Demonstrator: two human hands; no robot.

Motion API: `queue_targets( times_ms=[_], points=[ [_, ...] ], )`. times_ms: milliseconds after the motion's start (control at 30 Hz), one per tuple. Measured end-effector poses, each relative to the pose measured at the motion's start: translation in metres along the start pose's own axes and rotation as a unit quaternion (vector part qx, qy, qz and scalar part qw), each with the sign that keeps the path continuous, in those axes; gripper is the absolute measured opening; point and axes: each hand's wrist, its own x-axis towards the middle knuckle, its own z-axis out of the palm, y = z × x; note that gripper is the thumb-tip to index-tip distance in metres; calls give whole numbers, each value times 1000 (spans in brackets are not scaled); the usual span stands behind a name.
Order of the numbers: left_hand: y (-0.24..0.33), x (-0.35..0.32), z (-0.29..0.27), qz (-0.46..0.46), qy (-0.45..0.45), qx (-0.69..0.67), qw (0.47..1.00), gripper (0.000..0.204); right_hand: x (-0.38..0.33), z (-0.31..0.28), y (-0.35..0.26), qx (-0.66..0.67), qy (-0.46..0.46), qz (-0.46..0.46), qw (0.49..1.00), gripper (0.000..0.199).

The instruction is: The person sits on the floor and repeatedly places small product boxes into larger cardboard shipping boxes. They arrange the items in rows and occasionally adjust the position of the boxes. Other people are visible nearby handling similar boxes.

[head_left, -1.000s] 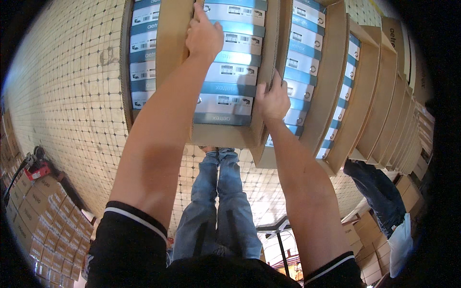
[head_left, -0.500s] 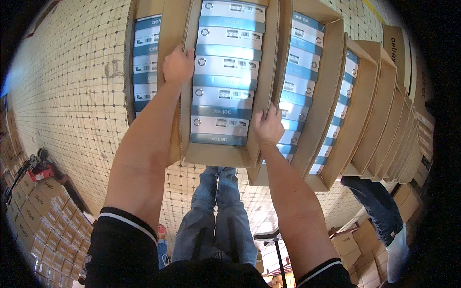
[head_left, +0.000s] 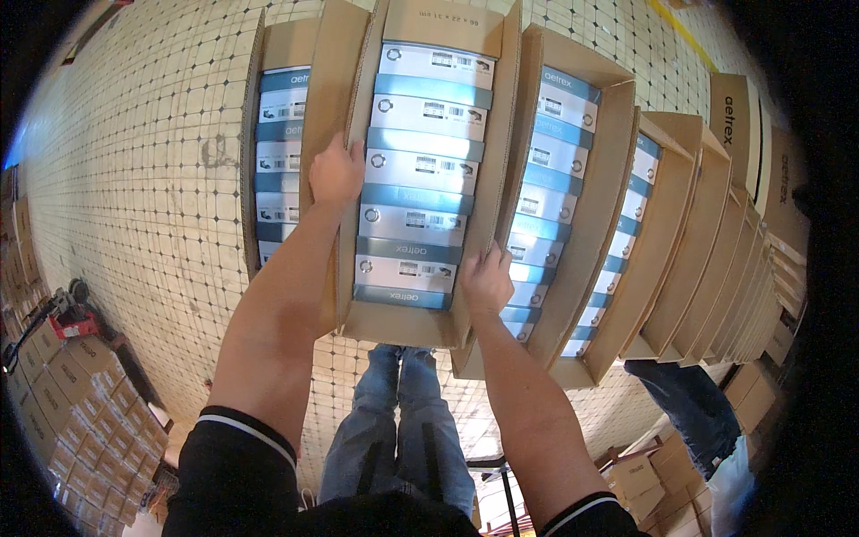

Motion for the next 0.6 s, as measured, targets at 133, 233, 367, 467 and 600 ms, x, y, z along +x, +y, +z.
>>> queue_targets(
  times_ms=[133,233,367,467,600],
  points=[
    [1,-1,-2,-1,-10,-7,1000,38,-1,1,2,-6,7,-16,1000,43],
    [2,0,-2,-13,-17,4,1000,38,1,-8,-7,-2,-12,-13,1000,44],
    [5,1,-2,-19,-24,49,998,37,22,-34,-42,-2,140,-113,984,46],
    [7,0,0,-27,-38,39,998,36,64,-46,-82,166,134,-258,942,47],
    [6,-1,3,-23,-22,25,999,34,200,-2,-142,621,-303,133,710,50]
  ],
)
